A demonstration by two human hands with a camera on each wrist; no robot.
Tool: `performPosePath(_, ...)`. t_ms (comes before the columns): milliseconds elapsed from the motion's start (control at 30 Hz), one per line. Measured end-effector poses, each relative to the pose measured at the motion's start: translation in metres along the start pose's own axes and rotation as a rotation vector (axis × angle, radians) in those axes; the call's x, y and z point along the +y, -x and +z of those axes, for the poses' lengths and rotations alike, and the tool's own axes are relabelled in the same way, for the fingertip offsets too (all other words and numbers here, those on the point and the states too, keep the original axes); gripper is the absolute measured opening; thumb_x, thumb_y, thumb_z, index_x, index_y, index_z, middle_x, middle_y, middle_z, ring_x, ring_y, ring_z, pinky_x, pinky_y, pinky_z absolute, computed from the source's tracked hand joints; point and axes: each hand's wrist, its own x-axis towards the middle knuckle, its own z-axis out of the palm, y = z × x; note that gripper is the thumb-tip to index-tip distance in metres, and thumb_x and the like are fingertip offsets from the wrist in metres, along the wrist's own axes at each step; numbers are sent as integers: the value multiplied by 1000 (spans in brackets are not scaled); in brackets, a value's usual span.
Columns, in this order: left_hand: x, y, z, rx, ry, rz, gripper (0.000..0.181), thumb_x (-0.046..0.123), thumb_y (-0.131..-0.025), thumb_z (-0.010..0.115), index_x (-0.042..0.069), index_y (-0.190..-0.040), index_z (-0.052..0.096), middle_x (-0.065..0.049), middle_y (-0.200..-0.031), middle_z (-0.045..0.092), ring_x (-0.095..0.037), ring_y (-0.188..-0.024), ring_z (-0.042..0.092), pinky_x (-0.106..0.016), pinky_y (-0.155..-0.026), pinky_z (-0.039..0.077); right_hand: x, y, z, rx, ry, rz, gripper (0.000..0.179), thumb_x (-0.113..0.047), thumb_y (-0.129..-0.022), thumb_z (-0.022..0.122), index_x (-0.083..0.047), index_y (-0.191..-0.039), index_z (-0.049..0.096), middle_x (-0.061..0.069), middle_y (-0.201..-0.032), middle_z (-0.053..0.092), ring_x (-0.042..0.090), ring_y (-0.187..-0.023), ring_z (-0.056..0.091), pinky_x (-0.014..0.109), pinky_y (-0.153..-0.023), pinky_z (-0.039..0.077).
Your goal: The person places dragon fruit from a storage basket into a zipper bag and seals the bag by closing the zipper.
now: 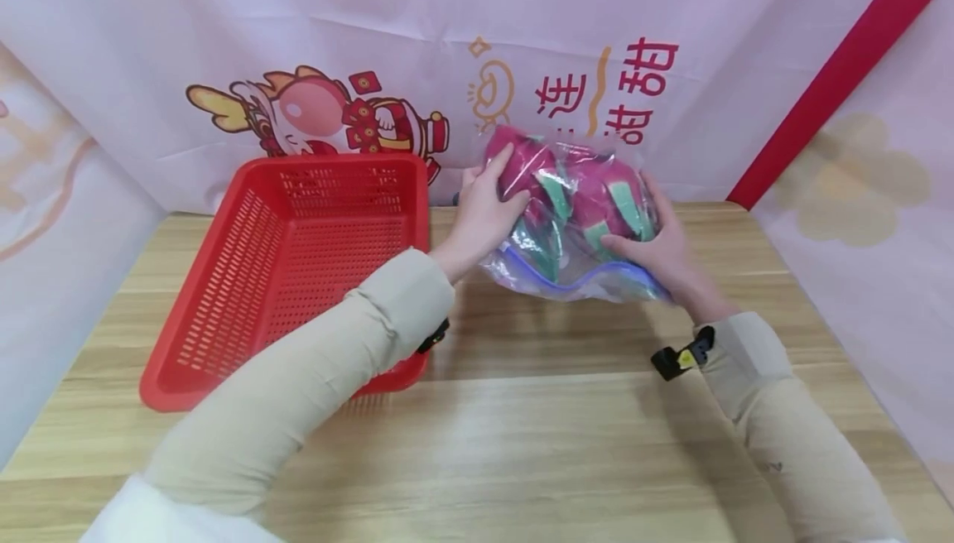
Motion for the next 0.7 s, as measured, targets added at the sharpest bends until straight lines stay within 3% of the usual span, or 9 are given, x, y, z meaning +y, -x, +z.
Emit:
performPosePath(167,11,-7,25,44,93,15,68,14,-93,60,25,-151,27,-19,-147,30,-31,-133,41,-39,-111,40,-4,-4,-33,12,80,30,99,-35,-83,72,-45,-151,1,8,-162,6,36,-146,11,61,-116,18)
performPosePath(300,11,-14,51,64,140,17,69,13,-92,60,26,-151,27,-20,-149,28,-32,-134,42,-39,-111,39,3,-5,-51,20,126,68,99,-40,-82,72,-48,-149,-1,9,-162,3,38,-145,10,62,-115,20)
performPosePath(500,-2,-25,86,64,154,8,66,13,-91,61,23,-150,31,-21,-153,27,-35,-137,39,-40,-113,36,32,-9,-61,16,130,141,102,-44,-81,72,-48,-149,-4,11,-162,1,39,-142,12,62,-114,20)
performPosePath(700,-23,-30,113,47,145,-33,68,15,-92,60,17,-152,26,-18,-156,25,-32,-143,30,-40,-117,30,63,-10,-59,4,137,181,104,-40,-83,71,-40,-152,-6,14,-162,0,43,-141,13,65,-113,18)
